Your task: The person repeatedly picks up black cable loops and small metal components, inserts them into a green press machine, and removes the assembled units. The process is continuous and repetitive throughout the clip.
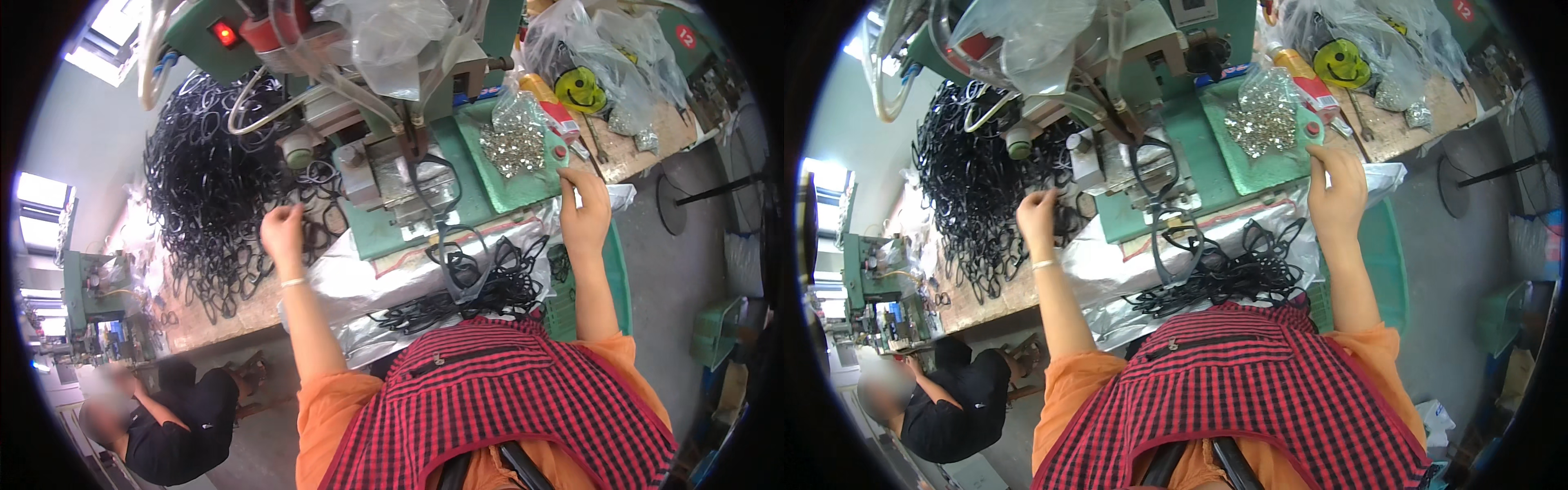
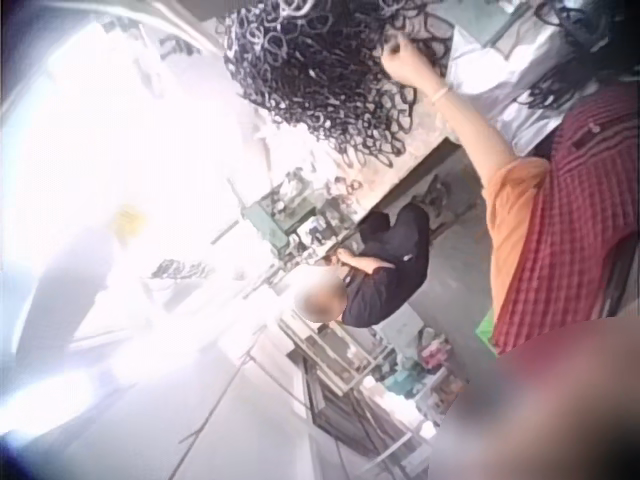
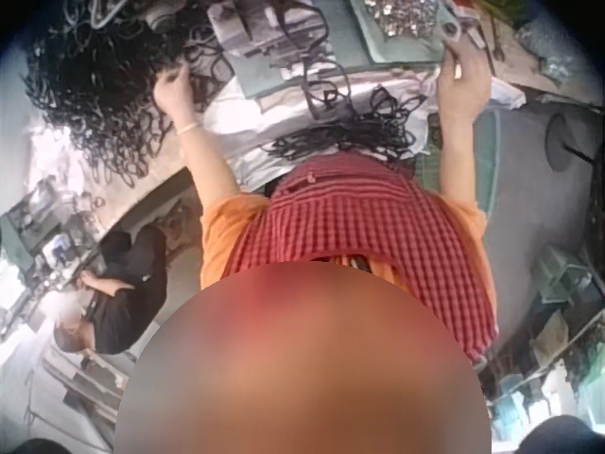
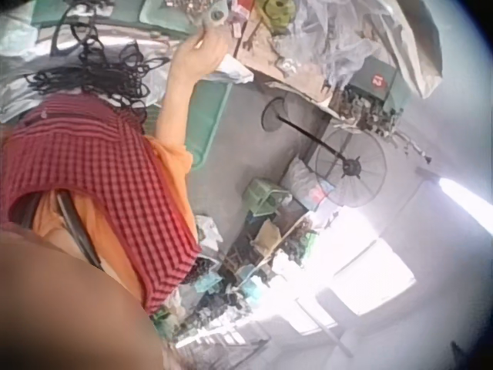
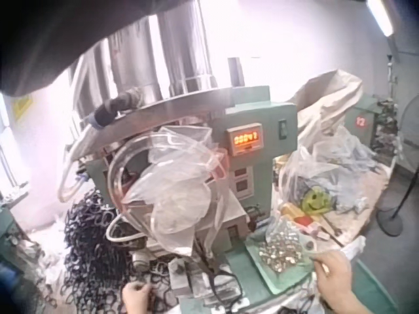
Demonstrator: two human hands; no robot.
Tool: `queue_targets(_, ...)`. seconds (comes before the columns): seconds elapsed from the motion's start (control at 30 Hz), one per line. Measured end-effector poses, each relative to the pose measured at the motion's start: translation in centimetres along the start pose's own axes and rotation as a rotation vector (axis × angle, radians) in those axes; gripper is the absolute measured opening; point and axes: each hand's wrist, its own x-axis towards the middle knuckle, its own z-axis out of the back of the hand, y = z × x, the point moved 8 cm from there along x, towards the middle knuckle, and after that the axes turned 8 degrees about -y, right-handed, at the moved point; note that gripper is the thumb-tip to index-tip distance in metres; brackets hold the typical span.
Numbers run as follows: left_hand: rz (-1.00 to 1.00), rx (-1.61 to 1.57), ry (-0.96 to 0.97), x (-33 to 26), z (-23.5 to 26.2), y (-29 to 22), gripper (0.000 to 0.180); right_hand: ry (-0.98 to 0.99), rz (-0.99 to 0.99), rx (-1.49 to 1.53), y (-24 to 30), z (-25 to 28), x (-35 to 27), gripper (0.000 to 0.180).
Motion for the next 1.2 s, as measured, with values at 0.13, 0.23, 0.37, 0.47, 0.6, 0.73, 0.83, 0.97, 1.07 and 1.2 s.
queue_targets(0.13, 0.167, -0.588, -0.168, -2.7, 4.0, -0.7, 0.018, 0.086, -0.178, 0.208, 1.4, 0.6, 1.0, 0.013)
queue_targets(0.23, 0.064, -0.695, -0.287, -1.9, 6.7, -2.1, 0.018, 0.258, -0.068, 0.521, 7.6, -2.0, 4.2, 0.013)
queue_targets(0.37, 0.129, -0.842, -0.101, -2.0, 5.8, -5.0, 0.016, 0.385, -0.261, 0.882, 12.1, -8.1, 6.8, 0.018)
queue_targets(0.47, 0.175, -0.933, -0.141, -5.2, 3.9, -4.7, 0.011, 0.302, -0.380, 0.997, 11.9, -10.3, 5.3, 0.043)
queue_targets(0.6, 0.193, -1.025, -0.187, -8.5, 3.2, -3.9, 0.006, 0.362, -0.490, 1.065, 12.2, -10.4, 4.2, 0.049)
queue_targets(0.73, 0.013, -1.176, -0.237, -7.9, 5.7, -10.0, 0.003, 0.381, -0.454, 1.033, 12.7, -9.7, 4.8, 0.062)
queue_targets(0.83, -0.382, -1.344, -0.198, -8.4, 11.2, -18.3, 0.011, 0.422, -0.472, 1.090, 13.8, -9.5, 4.8, 0.062)
queue_targets(0.97, -0.533, -1.091, -0.305, -7.6, 12.7, -24.6, 0.014, 0.348, -0.589, 1.197, 14.4, -9.7, 4.3, 0.054)
queue_targets(1.07, -0.713, -1.192, -0.205, -8.3, 12.8, -25.3, 0.011, 0.347, -0.633, 1.218, 15.4, -7.7, 3.7, 0.051)
queue_targets(1.2, -1.176, -0.728, 0.047, -14.2, 10.3, -28.3, 0.017, 0.456, -0.194, 0.800, 12.2, -5.6, 5.5, 0.045)
